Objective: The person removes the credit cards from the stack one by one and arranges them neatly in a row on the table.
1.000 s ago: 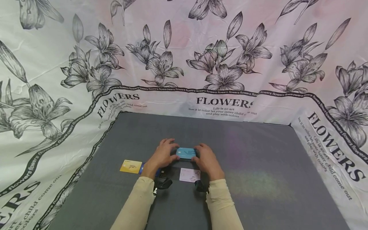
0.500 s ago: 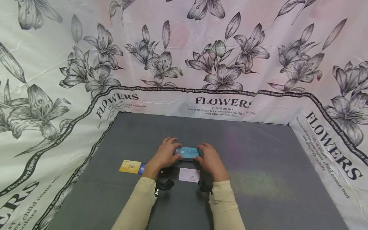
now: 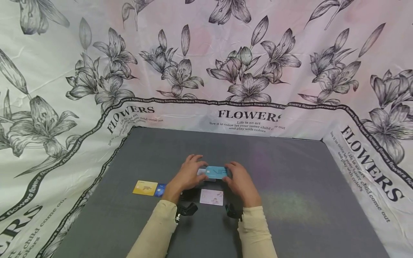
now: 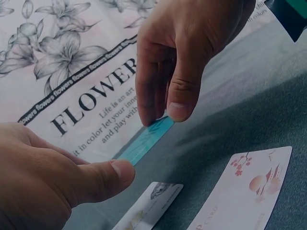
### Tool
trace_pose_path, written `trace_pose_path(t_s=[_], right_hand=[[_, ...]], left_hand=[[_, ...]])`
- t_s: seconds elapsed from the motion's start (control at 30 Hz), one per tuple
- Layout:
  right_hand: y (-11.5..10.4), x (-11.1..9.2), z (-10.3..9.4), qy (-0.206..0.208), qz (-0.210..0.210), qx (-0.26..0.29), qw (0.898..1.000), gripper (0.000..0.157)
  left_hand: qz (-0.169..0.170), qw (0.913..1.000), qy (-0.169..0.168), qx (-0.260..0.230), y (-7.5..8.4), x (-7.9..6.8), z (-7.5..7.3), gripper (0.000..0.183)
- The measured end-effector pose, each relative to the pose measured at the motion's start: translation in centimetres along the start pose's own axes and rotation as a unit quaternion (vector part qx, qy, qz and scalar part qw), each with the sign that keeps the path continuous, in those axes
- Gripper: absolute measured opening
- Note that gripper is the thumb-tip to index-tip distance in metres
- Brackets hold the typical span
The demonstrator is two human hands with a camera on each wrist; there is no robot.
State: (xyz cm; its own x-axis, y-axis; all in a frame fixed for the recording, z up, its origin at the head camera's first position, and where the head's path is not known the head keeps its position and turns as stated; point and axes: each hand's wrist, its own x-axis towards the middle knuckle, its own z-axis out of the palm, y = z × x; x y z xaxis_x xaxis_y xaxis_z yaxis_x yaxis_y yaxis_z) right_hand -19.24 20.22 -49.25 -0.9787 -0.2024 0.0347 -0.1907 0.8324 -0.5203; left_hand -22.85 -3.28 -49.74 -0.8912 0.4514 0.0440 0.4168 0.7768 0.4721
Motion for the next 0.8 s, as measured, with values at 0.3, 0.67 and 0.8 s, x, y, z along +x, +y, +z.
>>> trace_pose_path(t_s=[0.3,0.67,0.8], right_hand=[[0.5,-0.8,-0.6,0.007,-0.002,-0.002,1.000,0.049],[1.1,-1.8,-1.3,0.010,0.002,-0.008,1.000,0.047],[1.3,-2.2,-1.5,0.007,0.011,-0.007,1.000,0.048]], left_hand=[[0.009,0.9999,-0.004,0.007,0.9,0.2,0.3,0.048],[0.012,0.9997,-0.014,0.015,1.9,0.5,0.8,0.047],[0.019,0.9996,-0.013,0.016,2.2,0.6,1.0,0.046]])
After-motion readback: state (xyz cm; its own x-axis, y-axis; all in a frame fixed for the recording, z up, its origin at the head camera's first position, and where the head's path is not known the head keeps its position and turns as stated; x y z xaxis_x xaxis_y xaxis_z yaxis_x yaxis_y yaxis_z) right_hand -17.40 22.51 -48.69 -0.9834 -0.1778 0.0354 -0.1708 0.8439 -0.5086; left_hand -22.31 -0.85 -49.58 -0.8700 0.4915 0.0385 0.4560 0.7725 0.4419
